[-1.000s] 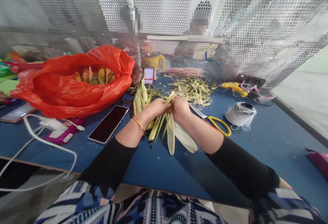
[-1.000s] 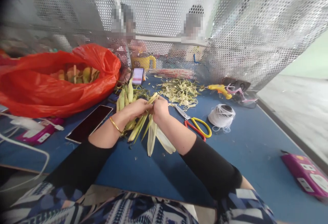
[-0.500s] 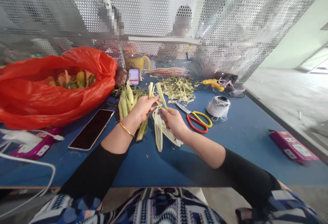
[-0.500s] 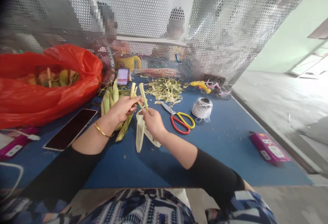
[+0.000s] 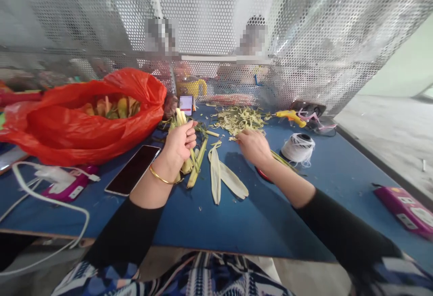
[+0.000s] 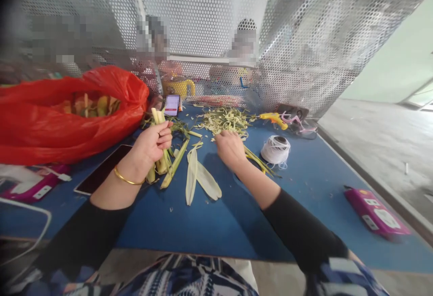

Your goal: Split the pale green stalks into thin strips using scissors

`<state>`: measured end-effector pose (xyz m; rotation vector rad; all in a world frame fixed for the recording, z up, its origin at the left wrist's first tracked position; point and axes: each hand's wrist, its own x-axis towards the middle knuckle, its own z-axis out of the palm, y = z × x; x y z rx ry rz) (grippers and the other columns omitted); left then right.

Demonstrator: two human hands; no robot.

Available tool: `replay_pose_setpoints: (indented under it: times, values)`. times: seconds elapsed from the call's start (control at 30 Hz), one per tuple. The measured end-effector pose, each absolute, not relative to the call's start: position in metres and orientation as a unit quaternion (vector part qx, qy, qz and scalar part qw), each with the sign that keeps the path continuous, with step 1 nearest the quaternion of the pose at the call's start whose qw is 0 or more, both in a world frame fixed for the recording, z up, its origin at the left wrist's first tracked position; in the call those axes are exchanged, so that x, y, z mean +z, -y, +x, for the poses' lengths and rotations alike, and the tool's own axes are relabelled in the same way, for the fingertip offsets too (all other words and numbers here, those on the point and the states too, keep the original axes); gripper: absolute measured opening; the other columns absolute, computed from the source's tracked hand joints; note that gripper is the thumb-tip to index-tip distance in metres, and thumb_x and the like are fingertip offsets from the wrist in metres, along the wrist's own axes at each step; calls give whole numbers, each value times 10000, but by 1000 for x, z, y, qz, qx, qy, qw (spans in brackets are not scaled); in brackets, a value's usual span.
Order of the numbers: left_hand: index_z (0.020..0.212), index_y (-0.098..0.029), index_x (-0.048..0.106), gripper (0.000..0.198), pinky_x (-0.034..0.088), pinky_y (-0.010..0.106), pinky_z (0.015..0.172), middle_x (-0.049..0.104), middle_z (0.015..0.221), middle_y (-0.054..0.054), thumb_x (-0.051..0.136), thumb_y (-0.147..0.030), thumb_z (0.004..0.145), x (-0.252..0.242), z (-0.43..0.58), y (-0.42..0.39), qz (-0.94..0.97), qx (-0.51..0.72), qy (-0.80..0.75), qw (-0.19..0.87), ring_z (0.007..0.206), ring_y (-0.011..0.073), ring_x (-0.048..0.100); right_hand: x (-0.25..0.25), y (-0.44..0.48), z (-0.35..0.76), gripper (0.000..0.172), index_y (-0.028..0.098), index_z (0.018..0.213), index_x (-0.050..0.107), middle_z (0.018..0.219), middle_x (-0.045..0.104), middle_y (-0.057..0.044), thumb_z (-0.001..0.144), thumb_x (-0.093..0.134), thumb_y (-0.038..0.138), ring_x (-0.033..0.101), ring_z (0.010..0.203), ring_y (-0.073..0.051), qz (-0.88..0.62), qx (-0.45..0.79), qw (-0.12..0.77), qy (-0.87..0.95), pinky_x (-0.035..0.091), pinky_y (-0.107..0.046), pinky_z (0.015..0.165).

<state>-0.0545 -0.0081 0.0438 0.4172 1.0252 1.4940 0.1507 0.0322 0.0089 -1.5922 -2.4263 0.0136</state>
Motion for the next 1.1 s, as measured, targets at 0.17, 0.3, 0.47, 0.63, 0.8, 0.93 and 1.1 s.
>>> replay_pose_setpoints:
  times: [0.17,0.3,0.47,0.63,0.8,0.93,1.1]
  values:
    - [693,-124,541,277,119,123,300,295,432,-111,444,-113,952,43,-61,5,180,649,-442,592,283,0,208,0,-88,84,98,196,811,717,986,721,-133,843,625,199,653,967,-274,-580,115,147,793,468,-329,795]
    - [701,-123,541,273,119,126,298,306,429,-110,441,-114,954,41,-69,1,173,657,-440,587,282,2,208,-11,-104,66,107,185,681,668,893,725,-147,729,701,95,667,931,-279,-589,133,178,777,481,-347,815]
    - [685,-119,548,278,129,127,295,310,435,-106,453,-112,946,38,-73,-2,175,658,-434,590,284,2,216,5,-97,95,228,206,578,606,690,684,-83,674,657,6,659,858,-260,-606,137,230,749,470,-347,796]
    - [682,-93,604,263,125,123,295,396,479,-76,480,-96,914,42,-68,1,215,644,-450,581,287,-14,213,44,-75,161,217,195,540,590,491,539,7,728,608,89,542,579,-163,-617,149,301,711,409,-286,618]
    - [712,-108,691,28,111,151,319,604,593,3,709,-95,729,43,-48,4,340,600,-516,508,312,-18,246,67,-36,197,281,175,497,548,415,470,49,757,653,163,385,412,-66,-514,352,474,623,335,-217,462]
    - [656,-137,722,68,290,174,408,665,625,30,786,-118,645,44,-24,6,474,529,-534,459,428,47,441,72,-14,199,262,161,519,583,416,488,46,749,709,155,402,405,-56,-480,444,453,606,340,-197,436]
    - [639,-136,707,80,393,203,509,642,584,19,786,-141,654,43,6,12,538,436,-485,535,510,89,523,63,-8,187,278,165,531,574,411,484,59,733,754,231,396,394,-50,-452,481,474,583,338,-191,427]
